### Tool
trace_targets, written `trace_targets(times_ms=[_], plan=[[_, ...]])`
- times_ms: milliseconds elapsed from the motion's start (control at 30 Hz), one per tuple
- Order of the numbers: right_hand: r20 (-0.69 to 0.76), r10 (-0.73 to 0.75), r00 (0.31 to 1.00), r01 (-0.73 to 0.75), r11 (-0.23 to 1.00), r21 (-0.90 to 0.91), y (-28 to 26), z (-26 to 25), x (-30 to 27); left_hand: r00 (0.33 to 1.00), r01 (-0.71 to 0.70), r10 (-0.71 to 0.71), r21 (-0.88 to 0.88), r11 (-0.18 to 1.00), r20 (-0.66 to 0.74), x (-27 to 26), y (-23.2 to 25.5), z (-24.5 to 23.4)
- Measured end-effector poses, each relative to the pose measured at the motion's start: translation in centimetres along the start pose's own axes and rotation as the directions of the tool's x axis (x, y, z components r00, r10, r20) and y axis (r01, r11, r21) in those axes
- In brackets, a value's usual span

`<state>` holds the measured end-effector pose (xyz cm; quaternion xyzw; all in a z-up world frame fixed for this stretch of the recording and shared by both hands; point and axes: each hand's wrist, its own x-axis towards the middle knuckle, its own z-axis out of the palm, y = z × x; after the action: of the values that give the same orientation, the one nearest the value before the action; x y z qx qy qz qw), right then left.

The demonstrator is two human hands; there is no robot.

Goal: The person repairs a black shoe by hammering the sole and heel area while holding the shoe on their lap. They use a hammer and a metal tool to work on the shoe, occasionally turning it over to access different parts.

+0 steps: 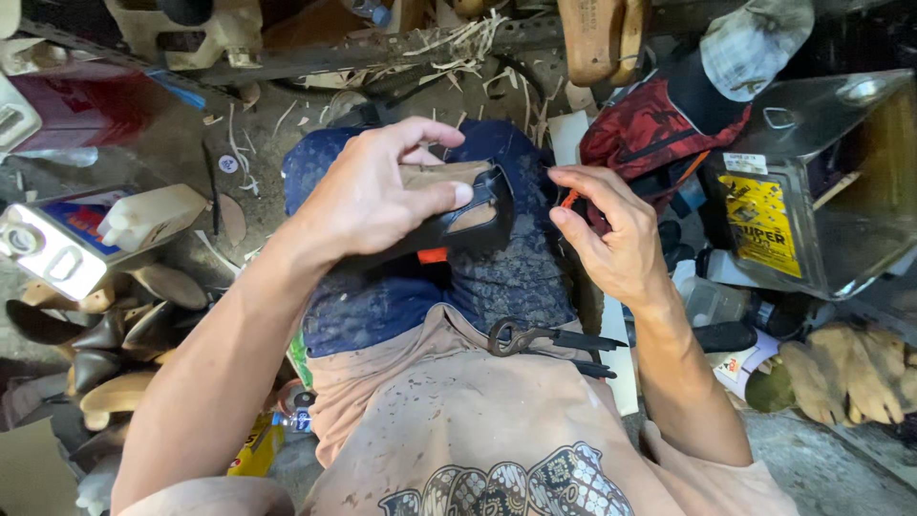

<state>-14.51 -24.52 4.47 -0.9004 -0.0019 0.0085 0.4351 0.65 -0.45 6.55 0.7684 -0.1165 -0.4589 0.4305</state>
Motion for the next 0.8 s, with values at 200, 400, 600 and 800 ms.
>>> trace_targets(times_ms=[200,400,600,800], plan=[[0.004,0.037,0.999,-0.037,0.999,0.013,0.8,0.4,-1.2,0.999,-0.024,0.025,-0.036,0.999,0.033,0.8,-0.3,0.1],[0.003,0.039,0.999,-0.039,0.999,0.025,0.9,0.8,-1.6,0.995,-0.098,0.098,-0.033,0.995,0.009,-1.1,-0.5,1.0],[0.0,0.034,0.999,-0.034,0.999,0.04,0.8,1.0,-1.9,0.756,-0.497,0.618,0.426,0.756,-0.214,-4.6,-4.5,6.2],[-0.071,-0.055,0.996,0.058,0.997,0.046,1.1,-0.7,0.9,0.513,-0.537,0.78,0.575,0.617,-0.359,-5.1,-6.5,9.3]])
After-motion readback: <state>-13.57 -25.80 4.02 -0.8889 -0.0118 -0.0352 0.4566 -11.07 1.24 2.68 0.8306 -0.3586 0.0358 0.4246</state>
